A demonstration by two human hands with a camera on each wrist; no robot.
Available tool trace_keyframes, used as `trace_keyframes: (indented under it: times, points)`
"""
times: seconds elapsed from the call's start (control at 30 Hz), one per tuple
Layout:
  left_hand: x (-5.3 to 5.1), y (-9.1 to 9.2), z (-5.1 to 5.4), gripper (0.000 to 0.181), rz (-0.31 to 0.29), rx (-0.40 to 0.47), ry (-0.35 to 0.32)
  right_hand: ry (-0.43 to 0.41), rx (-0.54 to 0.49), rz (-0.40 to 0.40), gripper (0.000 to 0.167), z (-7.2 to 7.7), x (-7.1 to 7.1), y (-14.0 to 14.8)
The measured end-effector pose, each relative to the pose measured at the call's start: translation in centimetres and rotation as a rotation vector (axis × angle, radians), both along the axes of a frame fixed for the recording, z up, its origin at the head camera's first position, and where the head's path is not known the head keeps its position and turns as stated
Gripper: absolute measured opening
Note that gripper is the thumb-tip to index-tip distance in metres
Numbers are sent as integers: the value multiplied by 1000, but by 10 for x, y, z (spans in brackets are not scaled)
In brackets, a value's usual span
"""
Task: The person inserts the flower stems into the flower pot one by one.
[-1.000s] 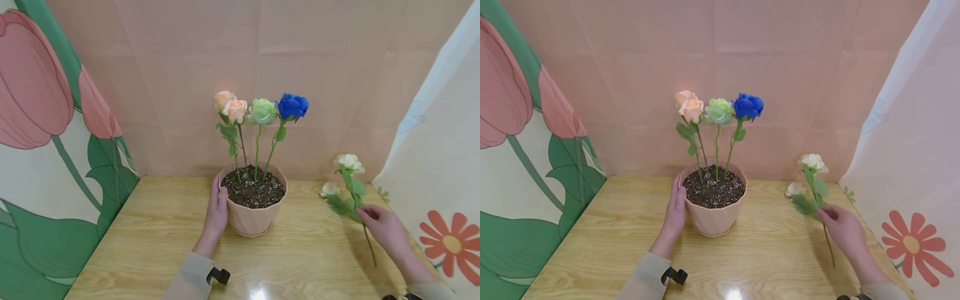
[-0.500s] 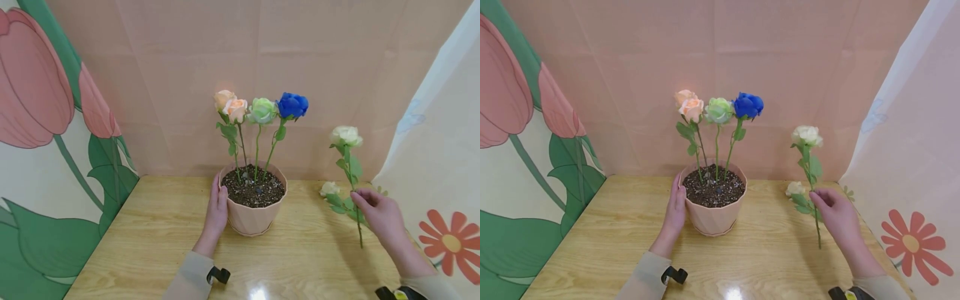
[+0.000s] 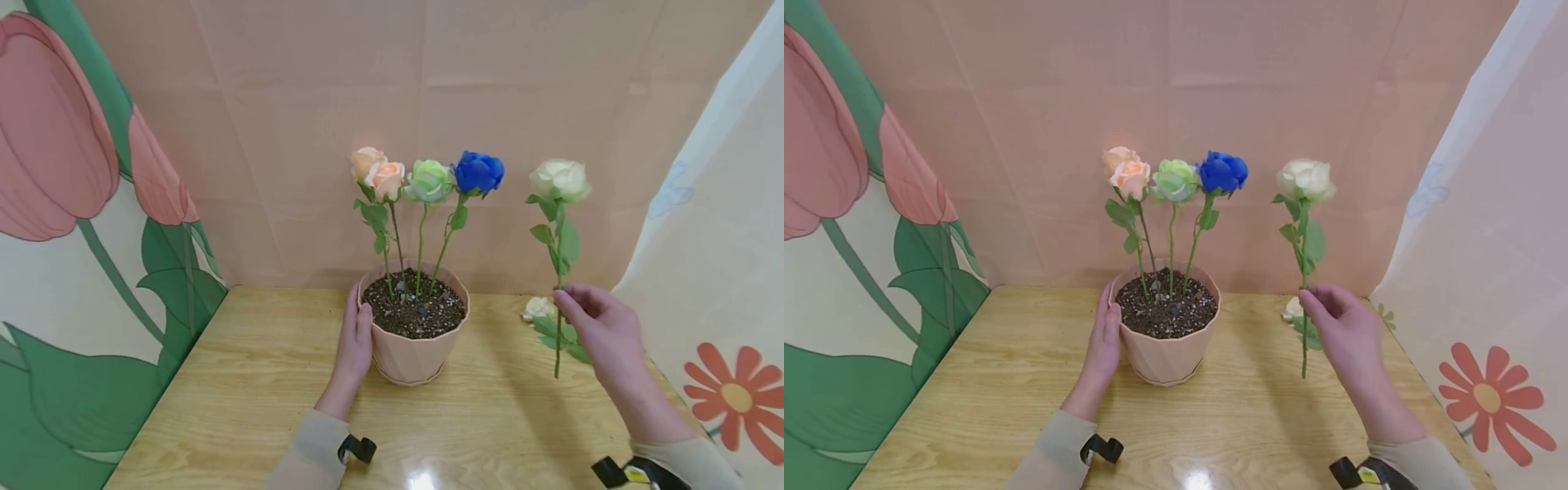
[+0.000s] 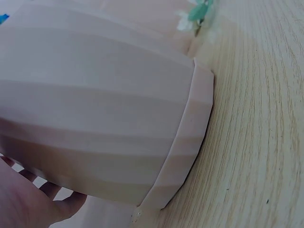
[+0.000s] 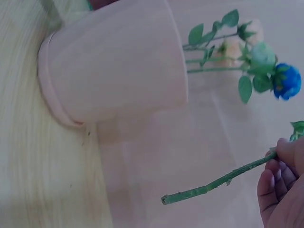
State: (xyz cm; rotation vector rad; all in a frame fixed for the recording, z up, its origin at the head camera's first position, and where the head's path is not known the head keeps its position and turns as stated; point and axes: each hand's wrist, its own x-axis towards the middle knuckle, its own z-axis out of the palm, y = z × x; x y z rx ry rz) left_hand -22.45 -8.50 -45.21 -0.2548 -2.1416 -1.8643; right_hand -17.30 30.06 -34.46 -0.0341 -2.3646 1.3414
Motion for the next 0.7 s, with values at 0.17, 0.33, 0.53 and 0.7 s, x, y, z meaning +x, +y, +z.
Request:
trace_keyframes:
  times: [0.17, 0.33, 0.53, 0.7]
  points:
    - [0, 0, 0, 57, -3, -5, 6, 57, -43, 26, 29, 12, 1, -17]
    - [0, -1, -1, 57, -1, -5, -5, 108, -77, 45, 27, 24, -1, -33]
    - [-1, -1, -2, 57, -16, 14, 9, 179, -102, 84, 21, 39, -4, -55]
    - [0, 0, 0, 57, -16, 10, 11, 247, -114, 124, 18, 49, -4, -75]
